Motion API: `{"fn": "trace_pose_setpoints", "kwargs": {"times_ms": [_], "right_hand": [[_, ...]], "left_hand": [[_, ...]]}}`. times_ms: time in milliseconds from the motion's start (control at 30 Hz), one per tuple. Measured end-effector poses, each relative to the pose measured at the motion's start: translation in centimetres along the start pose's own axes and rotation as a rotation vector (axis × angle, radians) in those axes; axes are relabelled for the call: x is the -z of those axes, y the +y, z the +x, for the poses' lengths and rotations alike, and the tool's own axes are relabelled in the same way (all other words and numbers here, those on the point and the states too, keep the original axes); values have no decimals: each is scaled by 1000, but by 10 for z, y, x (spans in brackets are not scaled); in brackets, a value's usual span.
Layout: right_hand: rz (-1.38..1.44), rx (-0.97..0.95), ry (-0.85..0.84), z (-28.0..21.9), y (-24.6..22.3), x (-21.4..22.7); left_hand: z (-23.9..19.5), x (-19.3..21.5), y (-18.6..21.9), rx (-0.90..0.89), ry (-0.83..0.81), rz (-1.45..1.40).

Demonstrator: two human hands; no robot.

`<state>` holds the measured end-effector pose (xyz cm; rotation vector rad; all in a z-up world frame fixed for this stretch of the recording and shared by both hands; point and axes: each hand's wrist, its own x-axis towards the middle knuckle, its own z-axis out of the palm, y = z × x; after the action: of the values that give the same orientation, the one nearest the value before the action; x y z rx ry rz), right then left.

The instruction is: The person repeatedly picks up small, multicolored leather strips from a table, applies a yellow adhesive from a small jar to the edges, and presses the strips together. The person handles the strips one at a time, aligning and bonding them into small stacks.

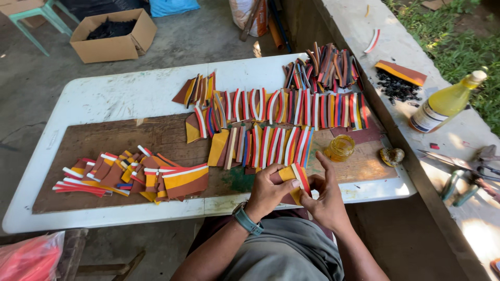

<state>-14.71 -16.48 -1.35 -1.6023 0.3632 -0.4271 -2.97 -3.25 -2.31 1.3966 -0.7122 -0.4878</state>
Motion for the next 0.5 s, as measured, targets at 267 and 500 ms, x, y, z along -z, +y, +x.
{"fn": "trace_pose_setpoints", "kwargs": {"times_ms": [267, 500], "right_hand": [[22, 371, -3, -1, 3, 10], [210, 457, 398, 26, 57, 76]], "left_hand": [[13, 60, 15, 56, -23, 0], [42, 218, 69, 85, -29, 363]]}}
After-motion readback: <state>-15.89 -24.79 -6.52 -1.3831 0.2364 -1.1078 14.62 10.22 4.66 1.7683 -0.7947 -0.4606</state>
